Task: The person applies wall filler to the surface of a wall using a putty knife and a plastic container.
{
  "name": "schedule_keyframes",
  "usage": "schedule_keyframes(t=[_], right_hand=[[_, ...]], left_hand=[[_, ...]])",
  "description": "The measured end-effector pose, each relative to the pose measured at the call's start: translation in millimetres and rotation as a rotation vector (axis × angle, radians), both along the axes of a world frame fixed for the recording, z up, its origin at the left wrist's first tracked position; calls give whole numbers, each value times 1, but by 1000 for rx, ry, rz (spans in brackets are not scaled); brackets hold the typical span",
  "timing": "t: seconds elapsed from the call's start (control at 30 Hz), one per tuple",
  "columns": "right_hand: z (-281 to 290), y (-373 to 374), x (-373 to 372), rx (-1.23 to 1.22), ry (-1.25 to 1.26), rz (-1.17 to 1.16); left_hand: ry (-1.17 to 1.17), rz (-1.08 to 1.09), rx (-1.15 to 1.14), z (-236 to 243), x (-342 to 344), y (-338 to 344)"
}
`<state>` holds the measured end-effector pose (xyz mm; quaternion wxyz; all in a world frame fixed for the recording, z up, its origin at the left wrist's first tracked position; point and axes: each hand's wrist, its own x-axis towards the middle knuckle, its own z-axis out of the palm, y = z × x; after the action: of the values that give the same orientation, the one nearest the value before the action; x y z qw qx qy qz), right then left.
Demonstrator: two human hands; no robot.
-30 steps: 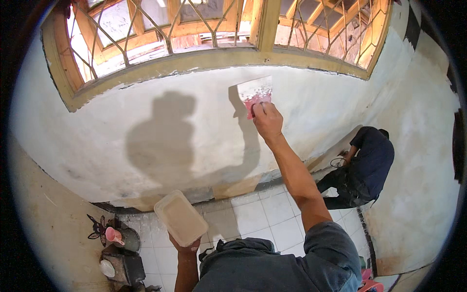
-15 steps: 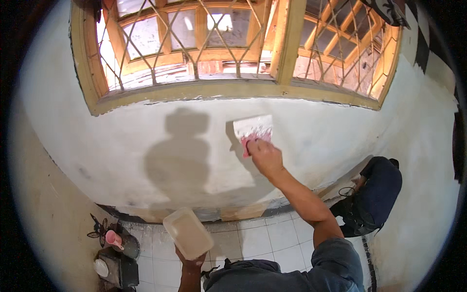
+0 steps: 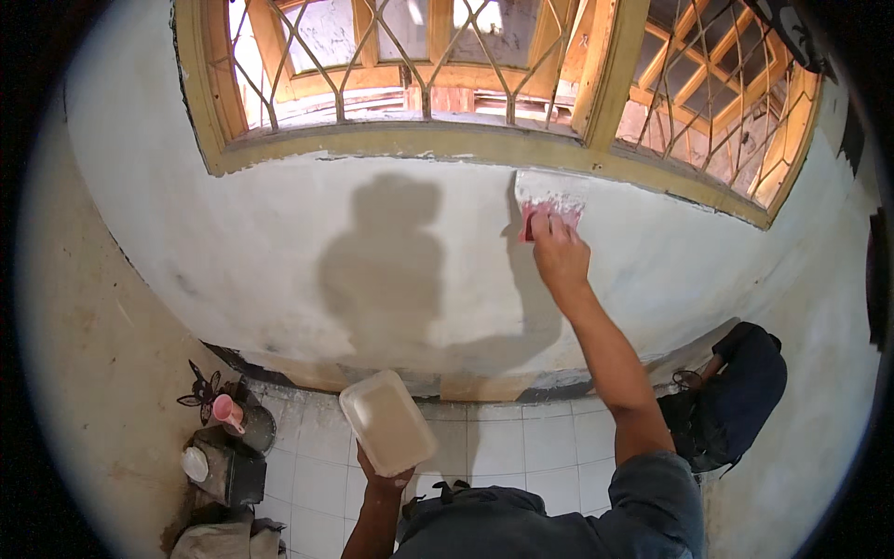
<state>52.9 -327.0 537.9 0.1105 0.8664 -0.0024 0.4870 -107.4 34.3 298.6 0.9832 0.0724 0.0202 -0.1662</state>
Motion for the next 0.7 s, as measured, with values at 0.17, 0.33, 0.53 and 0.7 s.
schedule_keyframes(t=[0.17,0.33,0.53,0.7], right_hand=[[-55,-4,-5,-132,161,67],[6,25,-9,-58,-76,67],[-55,4,1,-107,200,99],[-8,-23,-14,-68,14,-44]], left_hand=[[-168,73,164,-1,-4,-2],[-10,14,61,-9,-9,6],[-37,51,97,-14,-3,-2],[72,45,200,42,-19,-24]])
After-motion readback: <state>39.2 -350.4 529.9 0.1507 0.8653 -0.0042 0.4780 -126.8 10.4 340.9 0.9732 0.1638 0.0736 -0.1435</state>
